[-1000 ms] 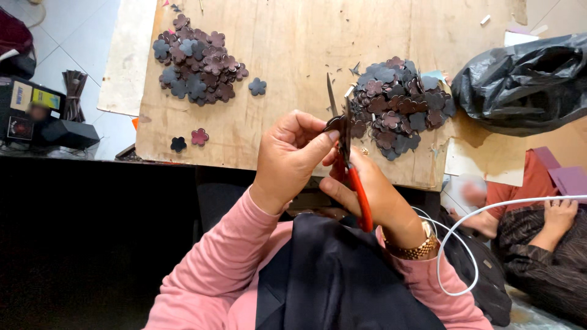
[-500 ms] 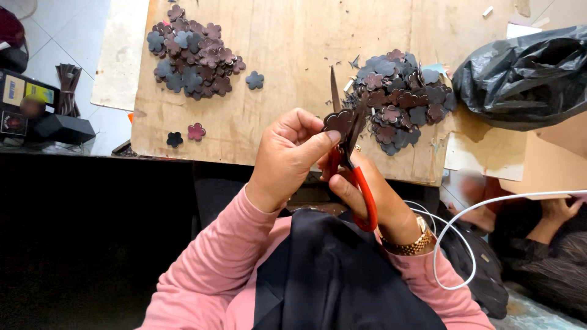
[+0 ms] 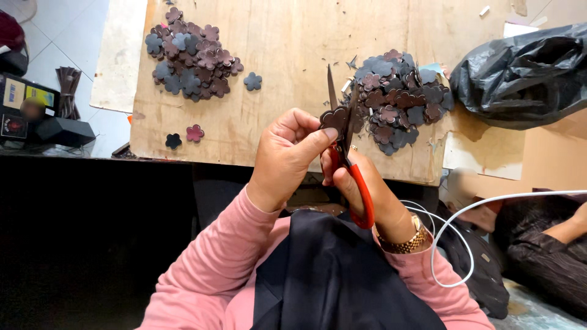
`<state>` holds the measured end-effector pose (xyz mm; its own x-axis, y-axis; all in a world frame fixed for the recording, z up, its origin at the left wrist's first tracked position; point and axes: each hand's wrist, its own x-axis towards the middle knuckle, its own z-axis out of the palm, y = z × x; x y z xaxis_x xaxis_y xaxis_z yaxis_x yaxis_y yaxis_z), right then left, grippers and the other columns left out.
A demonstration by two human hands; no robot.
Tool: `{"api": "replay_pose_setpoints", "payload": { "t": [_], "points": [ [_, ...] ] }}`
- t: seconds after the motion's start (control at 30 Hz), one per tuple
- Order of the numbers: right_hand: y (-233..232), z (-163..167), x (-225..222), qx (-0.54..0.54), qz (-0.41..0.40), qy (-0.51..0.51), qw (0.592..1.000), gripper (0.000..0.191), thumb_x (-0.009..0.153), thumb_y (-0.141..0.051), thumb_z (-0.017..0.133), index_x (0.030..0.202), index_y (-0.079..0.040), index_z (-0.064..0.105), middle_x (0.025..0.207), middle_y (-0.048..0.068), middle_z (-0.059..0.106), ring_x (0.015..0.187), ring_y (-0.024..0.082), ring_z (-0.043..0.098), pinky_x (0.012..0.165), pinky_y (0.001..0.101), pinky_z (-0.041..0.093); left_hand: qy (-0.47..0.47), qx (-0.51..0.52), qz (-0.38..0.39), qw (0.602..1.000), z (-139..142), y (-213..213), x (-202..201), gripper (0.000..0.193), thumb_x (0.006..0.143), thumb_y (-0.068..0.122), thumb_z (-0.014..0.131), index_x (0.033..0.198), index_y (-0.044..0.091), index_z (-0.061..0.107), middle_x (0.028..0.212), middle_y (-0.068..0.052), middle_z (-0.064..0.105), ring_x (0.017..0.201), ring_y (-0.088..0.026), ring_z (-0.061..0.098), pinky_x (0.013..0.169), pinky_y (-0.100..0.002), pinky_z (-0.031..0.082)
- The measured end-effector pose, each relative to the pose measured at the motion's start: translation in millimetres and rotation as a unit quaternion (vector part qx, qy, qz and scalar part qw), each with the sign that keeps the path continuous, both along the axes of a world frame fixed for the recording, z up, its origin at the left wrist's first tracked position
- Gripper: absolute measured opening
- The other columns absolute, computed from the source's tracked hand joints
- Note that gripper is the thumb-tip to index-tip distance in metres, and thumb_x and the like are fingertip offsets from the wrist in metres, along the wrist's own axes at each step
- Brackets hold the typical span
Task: The person sits at a workbench and uses red-handled scissors to trim the edges of small flower-shaped leather pieces one at a time, taking each piece from a pile, rotating it while cutting, and placing it back on the table. Trimmed pieces accumulate in a separate pile on the board.
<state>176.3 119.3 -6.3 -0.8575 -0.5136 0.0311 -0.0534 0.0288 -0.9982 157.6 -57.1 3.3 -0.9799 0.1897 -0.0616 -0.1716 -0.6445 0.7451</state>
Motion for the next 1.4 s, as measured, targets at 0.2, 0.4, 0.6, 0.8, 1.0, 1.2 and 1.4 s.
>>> {"api": "replay_pose_setpoints", "payload": {
  "t": [0.2,0.4,0.6,0.8,1.0,1.2,1.4],
  "points": [
    [7,-2,-1,-0.057,0.048,0.002,0.997,0.067,0.100,-0.071,0.051,0.113,-0.004,0.055,0.098,0.001,0.055,0.091,0.012,0.054,0.081,0.0274,0.047,-0.014,0.010,0.017,1.000,0,0,1,0.012,0.097,0.000,0.070,0.098,0.004,0.058,0.080,-0.007,0.069,0.061,-0.011,0.062,0.054,-0.025,0.050],
    [3,-19,-4,-0.181,-0.049,-0.083,0.979,0.034,0.109,-0.039,0.060,0.110,-0.005,0.057,0.096,0.003,0.058,0.091,0.015,0.057,0.082,0.0293,0.047,0.016,-0.038,0.046,0.998,-3,0,-3,0.012,0.097,0.000,0.072,0.100,0.005,0.062,0.094,-0.003,0.070,0.087,-0.008,0.065,0.081,-0.023,0.052],
    [6,-14,-11,-0.115,-0.124,-0.045,0.984,0.022,0.102,-0.019,0.065,0.117,-0.004,0.058,0.102,0.003,0.061,0.094,0.014,0.057,0.086,0.0299,0.048,0.006,-0.017,-0.013,1.000,-6,-1,-1,0.010,0.096,0.000,0.065,0.101,0.007,0.060,0.102,-0.004,0.075,0.097,-0.008,0.068,0.089,-0.023,0.054],
    [5,-3,5,-0.055,-0.040,-0.087,0.994,0.039,0.098,-0.021,0.066,0.131,-0.005,0.051,0.115,0.003,0.058,0.104,0.012,0.055,0.092,0.0291,0.048,-0.026,-0.035,0.012,0.999,-10,-5,-6,0.012,0.096,0.003,0.063,0.106,0.010,0.061,0.100,-0.001,0.071,0.090,-0.009,0.066,0.075,-0.026,0.052],
    [2,-5,8,0.033,0.010,-0.072,0.997,0.047,0.095,-0.028,0.071,0.130,-0.004,0.053,0.116,0.003,0.056,0.107,0.012,0.055,0.092,0.0293,0.051,0.008,-0.101,0.046,0.994,-5,-8,-5,0.016,0.100,0.002,0.065,0.115,0.006,0.062,0.106,-0.005,0.072,0.094,-0.009,0.066,0.079,-0.024,0.053],
    [2,-11,7,0.052,0.005,-0.044,0.998,0.048,0.095,-0.030,0.072,0.131,-0.005,0.053,0.115,0.003,0.057,0.107,0.012,0.057,0.092,0.0291,0.052,0.052,-0.096,0.065,0.992,-2,-3,-1,0.025,0.098,-0.004,0.065,0.121,0.000,0.057,0.107,-0.007,0.072,0.097,-0.009,0.069,0.087,-0.022,0.057],
    [3,-16,6,0.079,0.000,-0.046,0.996,0.044,0.094,-0.031,0.073,0.126,-0.006,0.055,0.111,0.001,0.058,0.102,0.011,0.057,0.088,0.0279,0.052,0.063,-0.138,0.070,0.986,-5,-4,1,0.029,0.097,-0.004,0.068,0.123,0.001,0.056,0.101,-0.006,0.071,0.087,-0.007,0.067,0.076,-0.020,0.055]
  ]
}}
